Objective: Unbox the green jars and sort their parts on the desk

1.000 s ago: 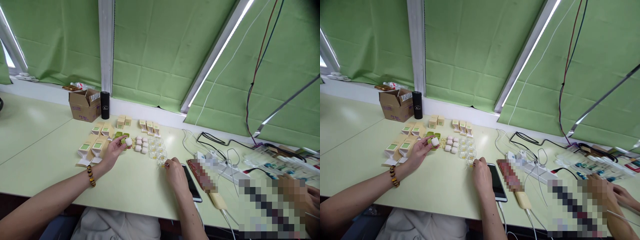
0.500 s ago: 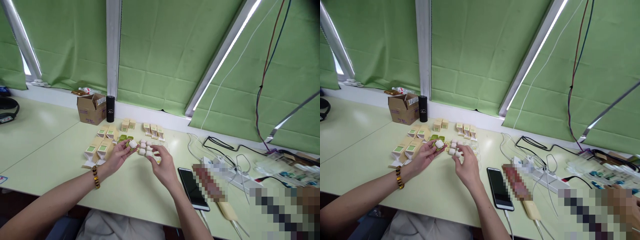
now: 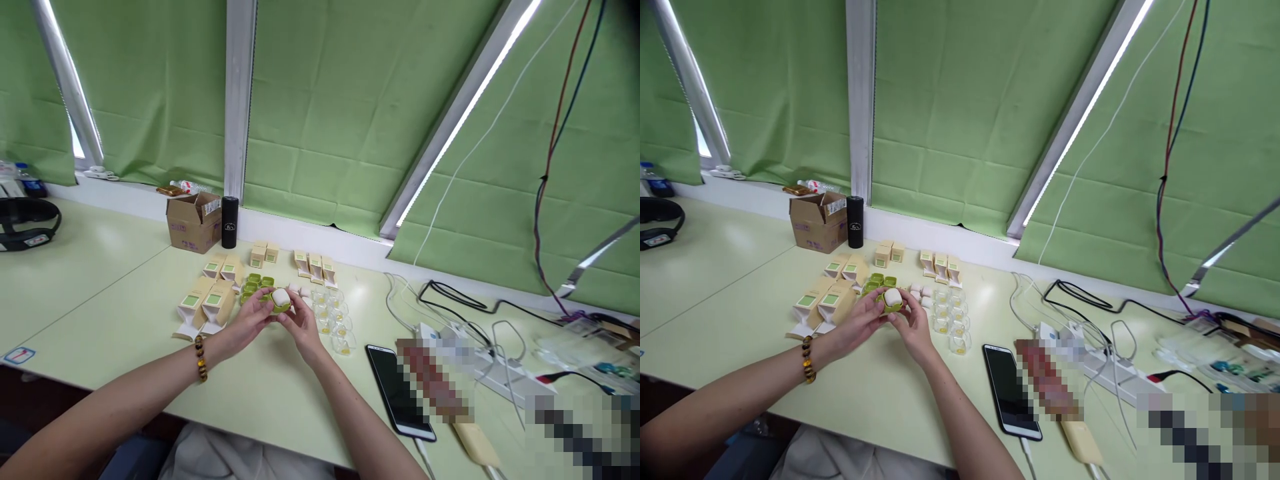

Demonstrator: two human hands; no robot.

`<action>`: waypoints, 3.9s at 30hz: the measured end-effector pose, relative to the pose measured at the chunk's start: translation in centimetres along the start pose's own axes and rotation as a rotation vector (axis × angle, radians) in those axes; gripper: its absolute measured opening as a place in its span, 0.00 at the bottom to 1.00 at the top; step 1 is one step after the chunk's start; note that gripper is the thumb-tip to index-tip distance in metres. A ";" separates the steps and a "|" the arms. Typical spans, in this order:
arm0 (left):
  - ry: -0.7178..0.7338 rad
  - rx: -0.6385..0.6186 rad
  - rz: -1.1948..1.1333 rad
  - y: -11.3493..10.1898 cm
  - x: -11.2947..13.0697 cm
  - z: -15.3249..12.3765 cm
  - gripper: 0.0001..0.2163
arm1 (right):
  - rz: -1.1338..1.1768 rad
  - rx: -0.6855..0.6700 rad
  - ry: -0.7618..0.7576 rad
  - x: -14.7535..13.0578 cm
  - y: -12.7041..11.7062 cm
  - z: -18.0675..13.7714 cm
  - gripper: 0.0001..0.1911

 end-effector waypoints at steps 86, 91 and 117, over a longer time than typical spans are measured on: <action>0.909 -0.105 1.530 0.6 1.7 -1.2 0.18 | -0.590 0.204 -0.217 0.4 0.7 -1.7 0.18; 0.897 -0.112 1.524 0.8 1.5 -1.1 0.16 | -0.553 0.239 -0.180 0.8 0.6 -1.6 0.19; 0.731 0.040 1.345 -0.6 0.8 -0.7 0.26 | -0.193 0.171 -0.068 -0.8 0.8 -0.9 0.22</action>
Point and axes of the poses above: each hand's wrist, its own z-axis towards the middle knuckle, its own y-axis out of the palm, x = y × z, the point moved 1 cm from there along z, towards the middle knuckle, and after that the axes turned 1 degree about x, right-handed, at the moved point
